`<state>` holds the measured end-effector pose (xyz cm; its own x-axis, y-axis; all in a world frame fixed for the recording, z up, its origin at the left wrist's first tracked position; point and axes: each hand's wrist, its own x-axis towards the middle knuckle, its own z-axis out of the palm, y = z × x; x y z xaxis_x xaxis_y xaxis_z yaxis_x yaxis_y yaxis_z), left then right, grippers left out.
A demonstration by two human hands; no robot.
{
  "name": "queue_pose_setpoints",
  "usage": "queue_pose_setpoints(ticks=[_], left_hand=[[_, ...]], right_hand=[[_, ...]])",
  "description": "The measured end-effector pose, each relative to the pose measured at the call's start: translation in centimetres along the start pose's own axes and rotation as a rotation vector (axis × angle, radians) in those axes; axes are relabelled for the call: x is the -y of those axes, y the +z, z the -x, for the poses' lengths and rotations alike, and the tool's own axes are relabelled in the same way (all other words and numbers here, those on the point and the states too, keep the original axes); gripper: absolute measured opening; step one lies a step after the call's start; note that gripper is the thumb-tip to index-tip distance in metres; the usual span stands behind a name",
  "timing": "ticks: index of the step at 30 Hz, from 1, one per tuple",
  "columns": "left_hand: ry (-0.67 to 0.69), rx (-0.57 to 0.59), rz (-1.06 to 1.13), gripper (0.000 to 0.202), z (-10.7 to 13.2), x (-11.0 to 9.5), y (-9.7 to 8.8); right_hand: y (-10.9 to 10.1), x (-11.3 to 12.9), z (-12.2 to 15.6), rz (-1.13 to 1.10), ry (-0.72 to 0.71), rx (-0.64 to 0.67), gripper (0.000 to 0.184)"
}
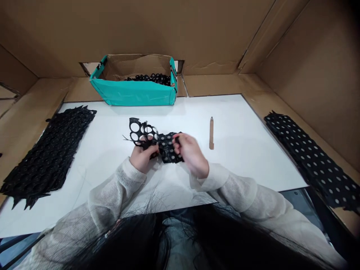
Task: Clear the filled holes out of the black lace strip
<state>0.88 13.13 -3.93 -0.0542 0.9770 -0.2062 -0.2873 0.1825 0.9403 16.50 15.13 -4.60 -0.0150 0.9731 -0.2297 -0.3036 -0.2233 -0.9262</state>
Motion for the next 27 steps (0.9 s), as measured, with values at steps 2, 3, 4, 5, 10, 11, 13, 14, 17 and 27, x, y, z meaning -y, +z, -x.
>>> queue_pose_setpoints(ticks=[2,3,4,5,10,11,13,14,17,27], left_hand=[[-0.03,-0.105,0.013,0.024,-0.1,-0.4,-0.1],[-0.05,-0.148,-0.018,0.023,-0.3,-0.6,-0.3],[-0.072,-0.181,-0.081,0.022,-0.5,-0.8,-0.5],[-0.09,-0.21,-0.166,0.023,-0.7,-0.9,-0.8],[-0.073,-0.282,-0.473,0.027,-1.7,-1.0,-2.3],[-0.028,-0.284,-0.483,0.026,-1.9,-1.0,-2.5],[0.072,-0.278,-0.447,0.026,-2.0,-1.0,-2.6],[0.104,-0.263,-0.392,0.028,-2.0,-1.0,-2.4],[0.097,-0.161,-0.154,0.033,-1.5,-1.2,-1.6],[0.06,0.008,-0.054,0.033,-0.1,-0.2,-0.5]], right_hand=[[-0.9,1.0,-1.0,-0.11,-0.122,-0.166,0.018],[-1.4,1.5,-1.4,-0.148,-0.146,-0.191,0.017],[-1.7,2.0,-1.7,-0.176,-0.138,-0.174,0.016],[-1.8,2.3,-1.8,-0.197,-0.097,-0.125,0.015],[-1.0,2.6,-0.7,-0.099,0.182,0.169,0.032],[-0.8,2.4,-0.4,-0.017,0.2,0.212,0.038],[-0.5,1.8,0.0,0.177,0.182,0.279,0.043],[-0.5,1.4,0.1,0.279,0.138,0.306,0.043],[-0.5,0.7,0.1,0.563,-0.138,0.332,0.04],[0.2,0.3,1.1,0.704,-0.358,0.451,0.032]])
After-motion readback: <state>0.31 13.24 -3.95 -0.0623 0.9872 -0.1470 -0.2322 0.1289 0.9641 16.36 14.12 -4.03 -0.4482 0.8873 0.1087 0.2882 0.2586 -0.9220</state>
